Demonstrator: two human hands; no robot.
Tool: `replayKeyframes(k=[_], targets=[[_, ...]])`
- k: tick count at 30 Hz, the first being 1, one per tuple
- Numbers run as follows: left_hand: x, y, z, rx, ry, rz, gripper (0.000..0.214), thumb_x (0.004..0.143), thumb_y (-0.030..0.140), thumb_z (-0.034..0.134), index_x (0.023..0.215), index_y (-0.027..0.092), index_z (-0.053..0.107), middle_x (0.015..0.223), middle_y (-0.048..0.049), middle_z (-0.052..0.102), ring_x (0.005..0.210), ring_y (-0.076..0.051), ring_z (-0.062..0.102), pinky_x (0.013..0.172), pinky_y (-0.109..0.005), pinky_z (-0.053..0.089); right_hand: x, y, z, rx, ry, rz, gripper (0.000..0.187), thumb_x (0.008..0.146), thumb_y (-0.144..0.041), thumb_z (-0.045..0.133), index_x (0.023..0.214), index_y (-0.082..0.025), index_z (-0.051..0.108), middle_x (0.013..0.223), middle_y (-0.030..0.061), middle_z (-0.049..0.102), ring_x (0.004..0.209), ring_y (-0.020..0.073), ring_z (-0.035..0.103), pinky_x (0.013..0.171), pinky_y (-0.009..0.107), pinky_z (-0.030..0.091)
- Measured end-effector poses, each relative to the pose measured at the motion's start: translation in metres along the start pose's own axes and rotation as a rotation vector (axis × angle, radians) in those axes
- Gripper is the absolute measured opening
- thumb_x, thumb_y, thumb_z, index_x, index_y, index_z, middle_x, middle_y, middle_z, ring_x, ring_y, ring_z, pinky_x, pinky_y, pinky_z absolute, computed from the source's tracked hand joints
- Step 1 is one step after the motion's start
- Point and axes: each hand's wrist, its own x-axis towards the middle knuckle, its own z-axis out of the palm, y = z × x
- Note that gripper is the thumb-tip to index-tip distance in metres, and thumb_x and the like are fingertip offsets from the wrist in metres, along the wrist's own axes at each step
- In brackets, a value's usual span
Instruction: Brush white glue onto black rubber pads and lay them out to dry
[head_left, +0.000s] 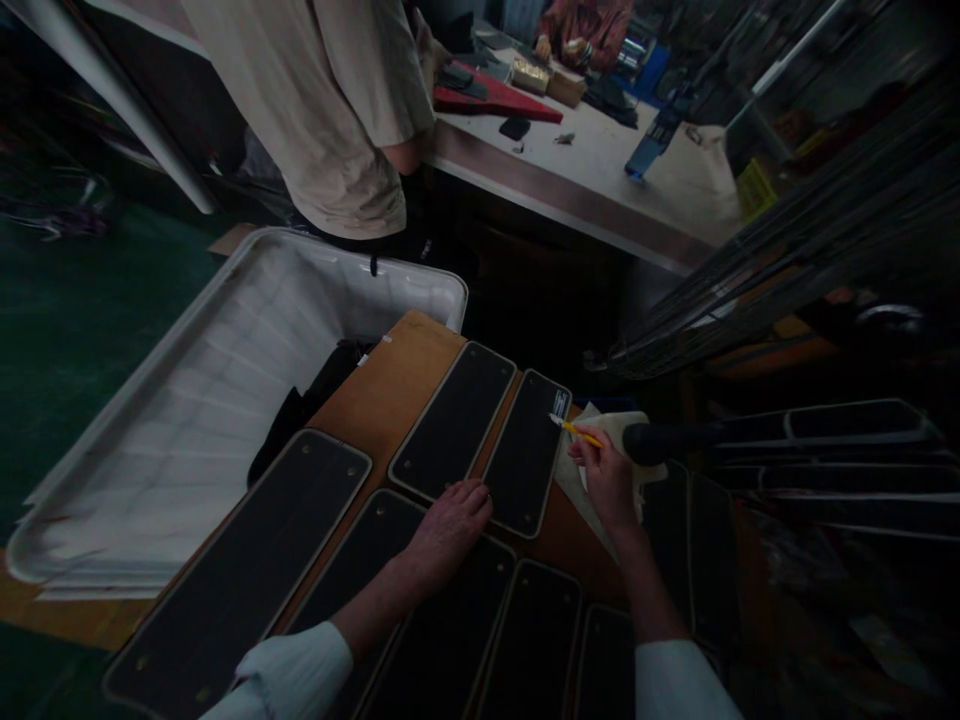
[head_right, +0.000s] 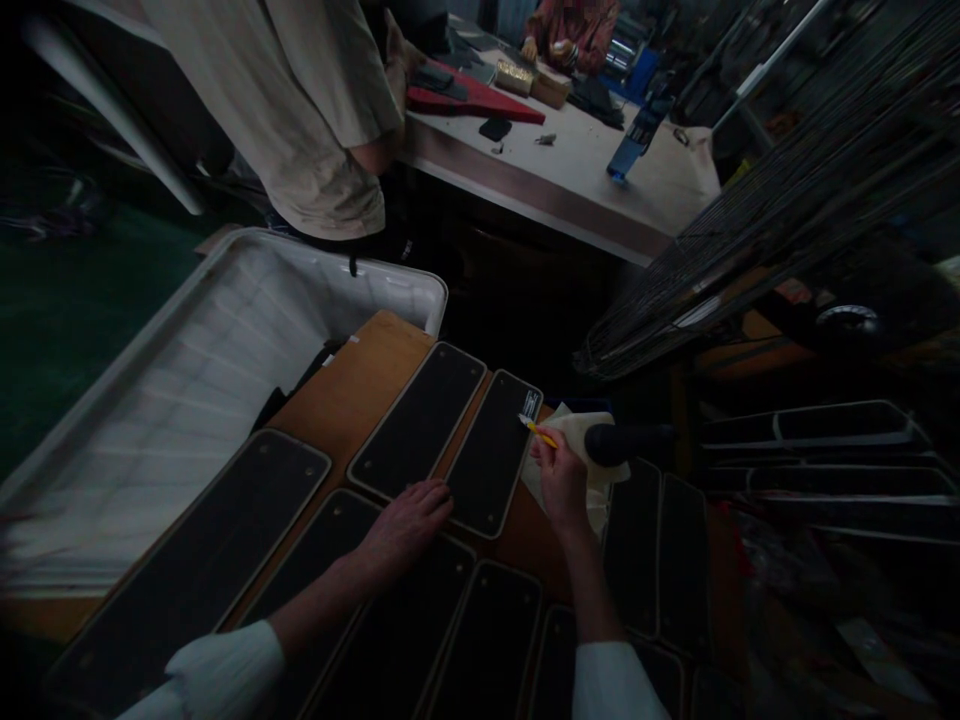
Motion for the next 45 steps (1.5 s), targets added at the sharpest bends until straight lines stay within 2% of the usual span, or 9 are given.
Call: replayKeyframes(k=[3,8,12,20,29,35,37,39,45], targets=[[0.000,-0.001,0.002,0.006,0.019,0.003,0.031,0.094,0.012,0.052,0.124,0.017,0.058,0.133,-0.0112,0.058,0.131,-0.028,0.048,0.108,-0.043,0.041,0.005,-0.003,-0.001,0.041,0.036,0.012,0.041,0.092,-0.050,0.049,0.114,-0.019,0.064,0.087,0.0075,0.072,0.075,0.0215,0.070,0.070,0.036,0.059],[-0.001,0.000,0.003,0.002,0.017,-0.004,0.031,0.094,0.013,0.053,0.123,0.018,0.059,0.134,-0.0103,0.057,0.132,-0.028,0.047,0.109,-0.044,0.040,0.033,-0.005,0.009,0.054,0.110,-0.022,0.040,0.092,-0.048,0.047,0.113,-0.018,0.063,0.084,0.0068,0.071,0.073,0.0210,0.070,0.067,0.035,0.058],[-0.001,0.000,0.000,-0.013,0.008,0.003,0.031,0.093,0.013,0.053,0.123,0.017,0.058,0.134,-0.0108,0.057,0.132,-0.027,0.046,0.109,-0.044,0.040,0.030,-0.003,0.016,0.038,0.094,-0.015,0.041,0.091,-0.050,0.048,0.112,-0.018,0.064,0.087,0.0078,0.071,0.072,0.0204,0.069,0.066,0.035,0.058],[0.000,0.002,-0.005,-0.014,-0.009,-0.012,0.030,0.093,0.012,0.053,0.123,0.016,0.058,0.132,-0.0115,0.057,0.130,-0.028,0.047,0.107,-0.044,0.042,-0.044,-0.002,0.003,-0.020,-0.049,0.057,0.042,0.093,-0.052,0.047,0.113,-0.018,0.064,0.091,0.0100,0.074,0.079,0.0236,0.072,0.074,0.038,0.058],[-0.001,0.001,-0.001,0.007,0.008,0.002,0.027,0.094,0.013,0.052,0.120,0.016,0.058,0.131,-0.0116,0.056,0.130,-0.028,0.046,0.106,-0.044,0.042,-0.140,-0.017,-0.005,-0.058,-0.207,0.077,0.034,0.095,-0.049,0.048,0.114,-0.027,0.064,0.107,0.0074,0.075,0.091,0.0252,0.073,0.083,0.042,0.058],[-0.001,0.001,-0.001,0.003,0.007,0.003,0.027,0.093,0.013,0.053,0.120,0.016,0.059,0.129,-0.0120,0.057,0.129,-0.028,0.047,0.104,-0.045,0.043,-0.178,-0.032,-0.018,-0.005,-0.221,0.171,0.032,0.093,-0.051,0.051,0.109,-0.028,0.067,0.097,0.0059,0.077,0.079,0.0236,0.075,0.075,0.039,0.061],[0.000,0.001,-0.001,-0.008,0.005,-0.002,0.028,0.093,0.013,0.053,0.120,0.016,0.059,0.130,-0.0130,0.056,0.129,-0.028,0.046,0.104,-0.046,0.043,-0.174,-0.035,-0.023,0.018,-0.202,0.198,0.033,0.093,-0.052,0.051,0.109,-0.029,0.066,0.092,0.0051,0.077,0.077,0.0230,0.075,0.073,0.038,0.062],[0.000,0.001,-0.001,-0.011,0.006,-0.003,0.029,0.093,0.013,0.053,0.121,0.016,0.059,0.131,-0.0130,0.056,0.130,-0.028,0.046,0.105,-0.046,0.043,-0.158,-0.034,-0.024,0.040,-0.165,0.204,0.034,0.093,-0.052,0.050,0.112,-0.027,0.065,0.090,0.0051,0.077,0.078,0.0227,0.074,0.073,0.038,0.061],[-0.003,0.002,-0.001,-0.059,0.014,-0.022,0.031,0.094,0.012,0.052,0.124,0.018,0.058,0.135,-0.0115,0.055,0.135,-0.027,0.044,0.108,-0.045,0.041,-0.064,-0.019,-0.004,0.060,-0.008,0.061,0.038,0.093,-0.051,0.050,0.113,-0.022,0.064,0.089,0.0067,0.075,0.078,0.0217,0.073,0.074,0.037,0.060]])
